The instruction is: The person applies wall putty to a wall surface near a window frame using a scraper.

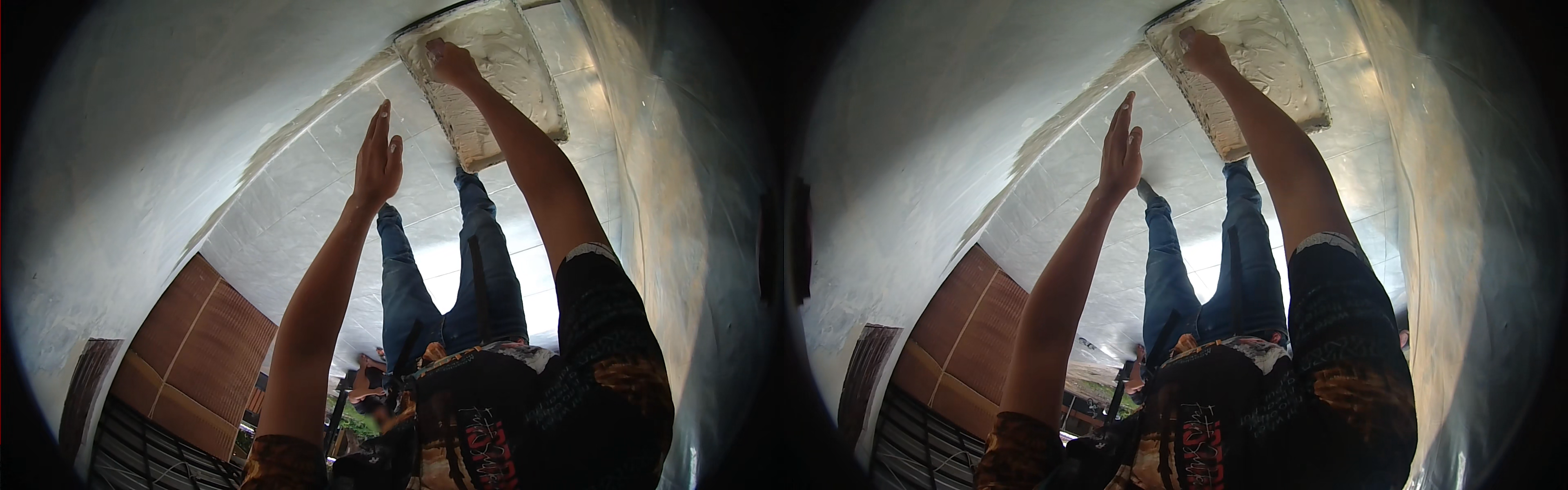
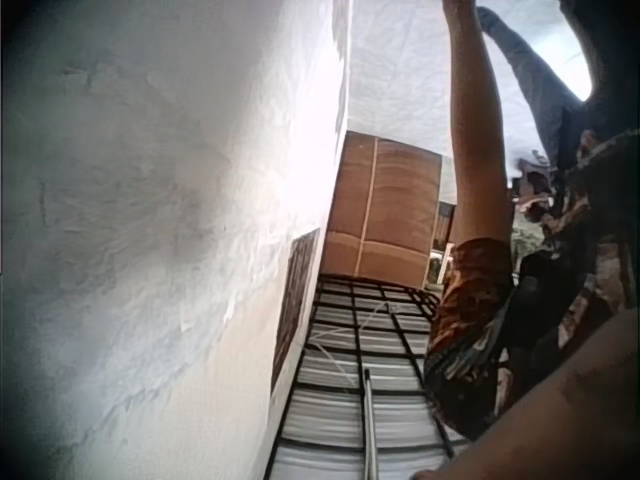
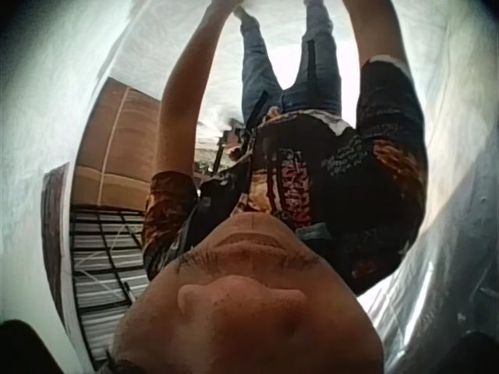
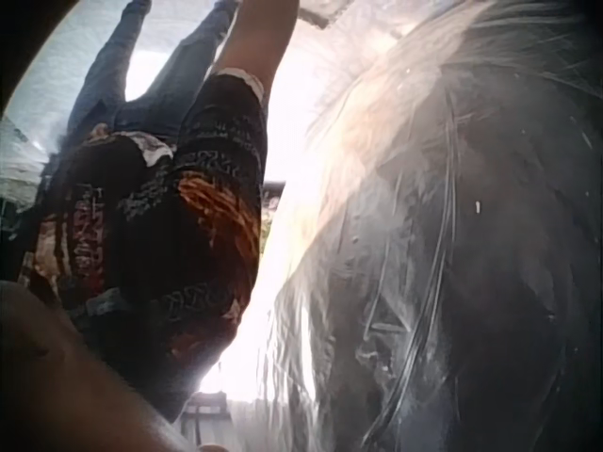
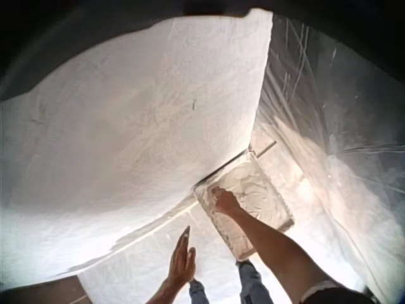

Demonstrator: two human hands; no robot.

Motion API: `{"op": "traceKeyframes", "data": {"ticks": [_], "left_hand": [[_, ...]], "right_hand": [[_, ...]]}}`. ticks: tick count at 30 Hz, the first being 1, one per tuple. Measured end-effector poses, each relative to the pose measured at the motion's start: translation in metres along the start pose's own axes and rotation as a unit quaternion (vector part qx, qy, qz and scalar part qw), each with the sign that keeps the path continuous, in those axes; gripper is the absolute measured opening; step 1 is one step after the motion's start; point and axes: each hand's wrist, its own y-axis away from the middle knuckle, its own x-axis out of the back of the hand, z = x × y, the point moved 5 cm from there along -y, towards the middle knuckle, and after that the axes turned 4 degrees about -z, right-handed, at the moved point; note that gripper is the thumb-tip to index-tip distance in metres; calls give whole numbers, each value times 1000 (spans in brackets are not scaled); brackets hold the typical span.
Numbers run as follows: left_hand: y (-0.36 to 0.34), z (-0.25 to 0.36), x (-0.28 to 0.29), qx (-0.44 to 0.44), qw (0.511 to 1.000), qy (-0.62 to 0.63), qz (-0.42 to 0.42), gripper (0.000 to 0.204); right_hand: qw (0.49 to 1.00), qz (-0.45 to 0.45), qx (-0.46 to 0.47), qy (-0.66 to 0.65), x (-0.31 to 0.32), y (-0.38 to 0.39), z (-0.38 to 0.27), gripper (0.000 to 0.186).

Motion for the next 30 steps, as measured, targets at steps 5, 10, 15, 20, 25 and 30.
{"op": "traceKeyframes", "data": {"ticks": [5,10,15,20,25,30], "left_hand": [[6,0,-5,12,999,33,1,55],[18,-8,2,22,1000,0,1,54],[15,-2,-10,11,1000,10,-1,54],[18,-2,-10,7,1000,20,2,54],[32,-1,14,0,999,1,32,55],[49,26,55,-28,998,-5,52,58]], "right_hand": [[999,-13,28,16,-2,-11,1,33],[997,-55,46,1,-12,-13,-10,40],[987,-85,-30,-133,-23,-13,36,34],[933,-155,20,-324,-14,-2,50,37],[873,-191,-5,-448,12,48,23,40],[800,-153,13,-579,35,130,-33,38]]}}
